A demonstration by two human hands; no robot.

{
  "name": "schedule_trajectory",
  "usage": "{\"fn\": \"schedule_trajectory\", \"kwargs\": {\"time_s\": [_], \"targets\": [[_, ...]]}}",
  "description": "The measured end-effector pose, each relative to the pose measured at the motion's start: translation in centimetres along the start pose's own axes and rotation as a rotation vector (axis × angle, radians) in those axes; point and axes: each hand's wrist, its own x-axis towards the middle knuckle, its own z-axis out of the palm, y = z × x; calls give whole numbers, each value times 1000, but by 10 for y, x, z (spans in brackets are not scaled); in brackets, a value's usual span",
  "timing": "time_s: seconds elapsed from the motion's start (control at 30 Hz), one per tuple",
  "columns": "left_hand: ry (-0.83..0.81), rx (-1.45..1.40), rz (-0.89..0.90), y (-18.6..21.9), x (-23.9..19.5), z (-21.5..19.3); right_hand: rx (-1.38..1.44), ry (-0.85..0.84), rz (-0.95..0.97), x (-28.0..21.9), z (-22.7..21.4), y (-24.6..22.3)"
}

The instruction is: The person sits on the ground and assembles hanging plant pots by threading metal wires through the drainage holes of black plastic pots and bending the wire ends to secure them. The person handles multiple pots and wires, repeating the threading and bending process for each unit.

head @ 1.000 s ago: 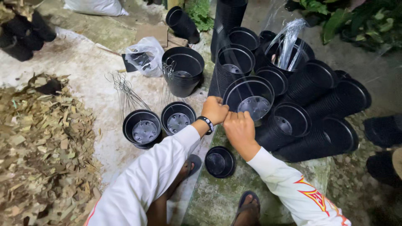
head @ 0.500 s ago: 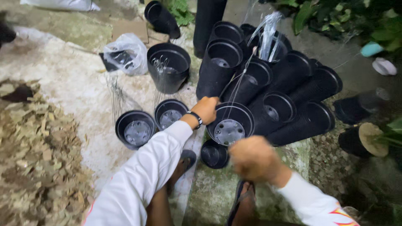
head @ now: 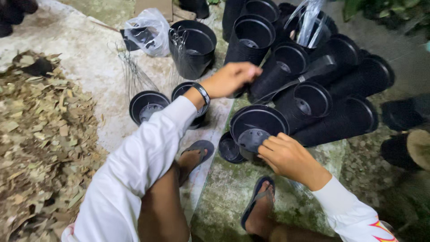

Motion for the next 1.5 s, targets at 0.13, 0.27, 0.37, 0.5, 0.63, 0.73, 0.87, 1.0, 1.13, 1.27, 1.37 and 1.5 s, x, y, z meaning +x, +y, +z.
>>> {"fn": "schedule_trajectory", "kwargs": {"time_s": [0.13, 0.27, 0.37, 0.5, 0.63, 0.73, 0.87, 1.0, 1.13, 1.27, 1.37, 1.5], "targets": [[-26, -347, 65, 45, -15, -10, 84, 64, -34, 14, 10, -2], [168, -84, 238, 73, -23, 10, 115, -46, -22, 30, 13, -9], [301, -302, 278, 83, -25, 15, 150, -47, -7, 40, 14, -13], [323, -99, 324, 87, -33, 9, 146, -7, -30, 49, 18, -14], [365, -65, 316, 82, -32, 11, 124, -100, -62, 54, 26, -9], [462, -243, 298, 76, -27, 8, 172, -73, -114, 57, 35, -8], [579, -392, 253, 70, -25, 3, 204, -192, -149, 60, 52, -18], [646, -363, 226, 66, -27, 2, 264, -176, -188, 60, 61, -29], [596, -357, 212, 66, -30, -2, 313, -161, -199, 58, 60, -35], [486, -420, 178, 65, -35, -6, 345, -182, -224, 59, 57, -35], [532, -380, 157, 65, -37, -15, 334, -170, -222, 58, 57, -40], [760, -20, 196, 60, -41, -20, 305, -136, -227, 57, 60, -47]]}}
